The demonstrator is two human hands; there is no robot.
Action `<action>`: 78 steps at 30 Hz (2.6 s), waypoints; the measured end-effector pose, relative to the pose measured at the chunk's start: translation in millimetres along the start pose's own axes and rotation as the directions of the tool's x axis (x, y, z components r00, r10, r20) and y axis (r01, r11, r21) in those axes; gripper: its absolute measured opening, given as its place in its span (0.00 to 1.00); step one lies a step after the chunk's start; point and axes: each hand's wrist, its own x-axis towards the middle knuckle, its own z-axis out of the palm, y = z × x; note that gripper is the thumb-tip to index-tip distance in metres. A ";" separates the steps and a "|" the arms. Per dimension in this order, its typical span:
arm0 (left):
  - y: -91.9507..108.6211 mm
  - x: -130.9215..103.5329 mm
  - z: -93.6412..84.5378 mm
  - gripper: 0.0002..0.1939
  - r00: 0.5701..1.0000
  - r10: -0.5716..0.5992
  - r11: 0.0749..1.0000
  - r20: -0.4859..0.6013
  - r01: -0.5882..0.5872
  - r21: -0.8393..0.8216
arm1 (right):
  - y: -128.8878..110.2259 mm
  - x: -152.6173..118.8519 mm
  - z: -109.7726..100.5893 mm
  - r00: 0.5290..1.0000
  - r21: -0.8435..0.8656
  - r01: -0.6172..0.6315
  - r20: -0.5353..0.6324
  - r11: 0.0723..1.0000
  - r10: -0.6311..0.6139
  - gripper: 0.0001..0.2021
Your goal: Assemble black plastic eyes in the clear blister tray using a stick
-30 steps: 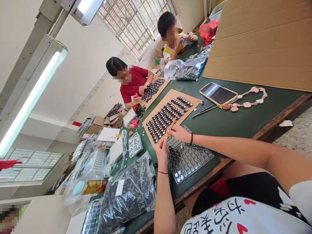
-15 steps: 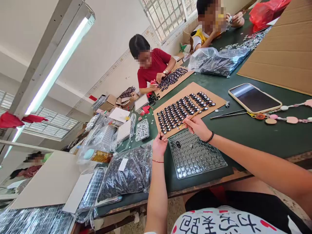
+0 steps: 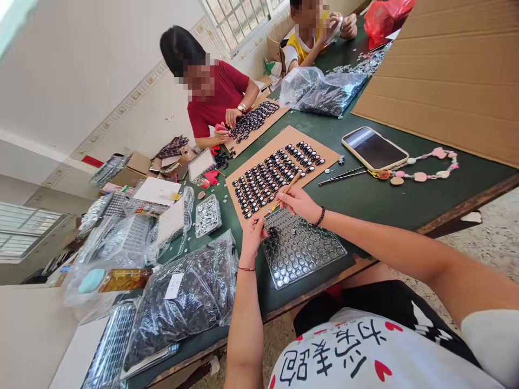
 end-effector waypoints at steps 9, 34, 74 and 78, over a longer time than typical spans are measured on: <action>-1.6 -4.0 7.7 0.16 0.998 0.004 0.995 0.056 -0.010 0.097 | 0.7 -11.1 2.1 0.972 -0.401 0.228 0.040 0.887 -0.232 0.16; -11.4 -1.4 13.6 0.18 0.992 0.089 0.992 0.090 -0.096 0.082 | 9.6 -21.7 3.8 0.877 -0.768 0.480 0.419 0.424 -0.234 0.17; -5.6 -6.8 13.0 0.13 0.979 0.203 0.957 0.025 -0.204 0.207 | 12.4 -29.3 11.5 0.843 -0.766 0.537 0.476 0.354 -0.251 0.13; -4.6 -8.7 13.4 0.13 0.983 0.184 0.969 0.005 -0.182 0.166 | 11.2 -30.5 14.0 0.860 -0.712 0.509 0.431 0.483 -0.272 0.14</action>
